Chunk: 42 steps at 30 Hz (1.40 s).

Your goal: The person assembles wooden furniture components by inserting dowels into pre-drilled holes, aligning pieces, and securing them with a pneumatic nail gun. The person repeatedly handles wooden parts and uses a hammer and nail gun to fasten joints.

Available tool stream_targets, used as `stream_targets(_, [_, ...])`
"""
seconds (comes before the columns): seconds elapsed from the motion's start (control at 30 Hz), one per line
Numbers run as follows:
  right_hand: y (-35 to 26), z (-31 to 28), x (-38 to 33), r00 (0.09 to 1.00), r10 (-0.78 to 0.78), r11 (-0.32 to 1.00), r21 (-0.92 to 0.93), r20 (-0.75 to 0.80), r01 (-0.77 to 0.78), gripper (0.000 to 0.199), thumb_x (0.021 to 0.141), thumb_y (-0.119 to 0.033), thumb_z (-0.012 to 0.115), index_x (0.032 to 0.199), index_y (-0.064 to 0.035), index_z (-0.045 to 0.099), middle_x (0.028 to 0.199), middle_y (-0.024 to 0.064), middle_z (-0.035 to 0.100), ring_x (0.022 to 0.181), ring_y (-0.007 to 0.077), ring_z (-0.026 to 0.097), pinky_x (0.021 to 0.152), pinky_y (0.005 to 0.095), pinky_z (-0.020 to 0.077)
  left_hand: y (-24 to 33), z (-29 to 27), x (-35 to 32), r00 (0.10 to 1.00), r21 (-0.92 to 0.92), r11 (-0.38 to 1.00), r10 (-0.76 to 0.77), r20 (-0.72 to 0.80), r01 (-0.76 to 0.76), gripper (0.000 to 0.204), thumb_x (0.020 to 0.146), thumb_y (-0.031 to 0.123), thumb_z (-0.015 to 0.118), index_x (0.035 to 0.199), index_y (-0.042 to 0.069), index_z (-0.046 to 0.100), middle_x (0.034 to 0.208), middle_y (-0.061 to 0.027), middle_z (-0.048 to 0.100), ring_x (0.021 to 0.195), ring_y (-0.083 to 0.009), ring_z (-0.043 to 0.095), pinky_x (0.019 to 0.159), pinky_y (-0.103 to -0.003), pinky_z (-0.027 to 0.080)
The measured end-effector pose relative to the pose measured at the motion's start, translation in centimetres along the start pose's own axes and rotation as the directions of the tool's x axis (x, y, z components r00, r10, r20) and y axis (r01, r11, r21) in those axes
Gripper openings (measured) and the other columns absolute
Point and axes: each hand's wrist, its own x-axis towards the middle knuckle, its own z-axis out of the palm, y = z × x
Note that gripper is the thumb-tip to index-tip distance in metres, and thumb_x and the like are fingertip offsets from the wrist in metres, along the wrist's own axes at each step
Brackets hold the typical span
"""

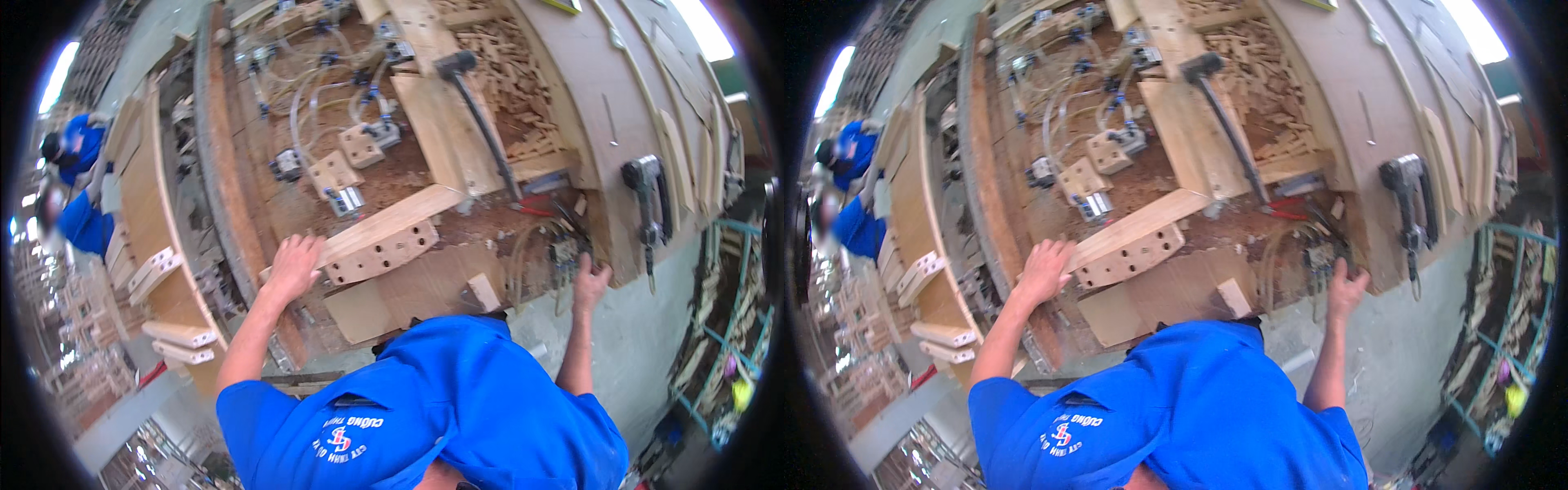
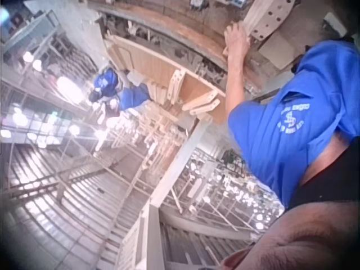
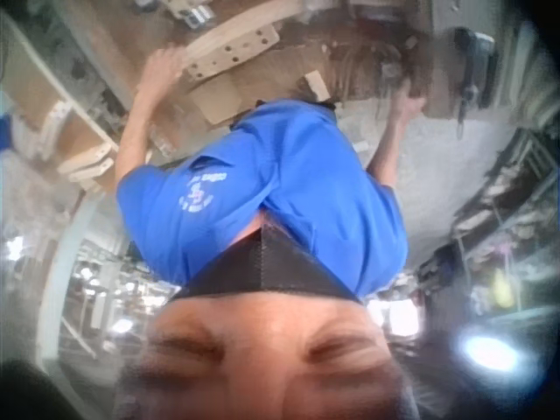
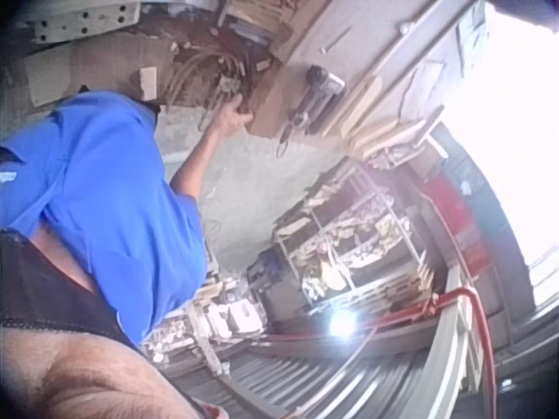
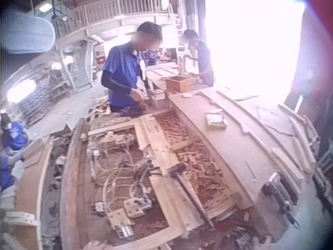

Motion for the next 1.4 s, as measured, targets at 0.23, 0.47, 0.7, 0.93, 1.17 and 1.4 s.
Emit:
stream_targets(0.23, [-0.2,2.5,-0.1,0.976,-0.131,0.988,0.103,0.171,0.115,0.059,0.106,-0.045,0.069,0.138,0.0049,0.067,0.123,0.0248,0.076,0.113,0.0346,0.072,0.103,0.0448,0.0527,-4.1,-4.5,5.3,0.730,-0.428,0.827,-0.540,-0.419,0.365,0.050,0.094,0.032,0.083,0.133,0.003,0.070,0.106,-0.0186,0.074,0.096,-0.0380,0.072,0.086,-0.049,0.058])
stream_targets(0.47, [-0.2,3.1,0.9,0.949,0.161,0.959,0.186,0.271,-0.216,0.056,0.108,-0.045,0.066,0.129,0.0067,0.069,0.115,0.0211,0.075,0.103,0.0299,0.069,0.094,0.0402,0.0512,-7.4,-3.6,10.0,0.670,-0.326,0.880,-0.475,-0.571,0.346,0.035,0.095,0.028,0.082,0.120,0.004,0.077,0.090,-0.0145,0.075,0.082,-0.0295,0.073,0.077,-0.043,0.057])
stream_targets(0.7, [-0.3,4.0,1.1,0.922,0.314,0.830,0.404,0.228,-0.383,0.043,0.111,-0.042,0.062,0.113,0.0011,0.070,0.084,-0.0004,0.060,0.067,0.0109,0.055,0.058,0.0315,0.0450,-7.6,-3.4,10.3,0.678,-0.307,0.883,-0.470,-0.565,0.356,0.031,0.095,0.024,0.080,0.117,0.003,0.078,0.095,-0.0172,0.075,0.085,-0.0313,0.073,0.080,-0.044,0.057])
stream_targets(0.93, [1.0,3.6,2.2,0.961,0.236,0.945,0.197,0.147,-0.262,0.044,0.112,-0.044,0.058,0.109,-0.0010,0.067,0.092,0.0073,0.066,0.075,0.0205,0.066,0.059,0.0378,0.0497,-7.1,-3.6,10.2,0.682,-0.286,0.887,-0.462,-0.566,0.363,0.026,0.095,0.024,0.080,0.116,0.007,0.078,0.097,-0.0149,0.075,0.088,-0.0327,0.074,0.079,-0.046,0.057])
stream_targets(1.17, [-1.6,3.5,1.1,0.997,-0.076,0.996,-0.047,-0.011,0.075,0.044,0.108,-0.030,0.061,0.136,0.0033,0.065,0.133,0.0313,0.069,0.126,0.0508,0.063,0.106,0.0529,0.0485,-6.4,-4.8,9.3,0.704,-0.167,0.887,-0.447,-0.552,0.431,0.025,0.094,0.024,0.081,0.114,0.010,0.077,0.103,-0.0155,0.072,0.094,-0.0375,0.072,0.081,-0.050,0.057])
stream_targets(1.4, [-2.1,2.2,0.9,0.987,-0.156,0.977,-0.141,0.044,0.161,0.035,0.105,-0.024,0.066,0.128,0.0021,0.069,0.116,0.0304,0.074,0.111,0.0510,0.069,0.094,0.0548,0.0525,-6.4,-5.1,9.4,0.696,-0.123,0.878,-0.445,-0.563,0.462,0.023,0.095,0.028,0.080,0.110,0.012,0.078,0.103,-0.0123,0.073,0.096,-0.0363,0.073,0.082,-0.049,0.058])
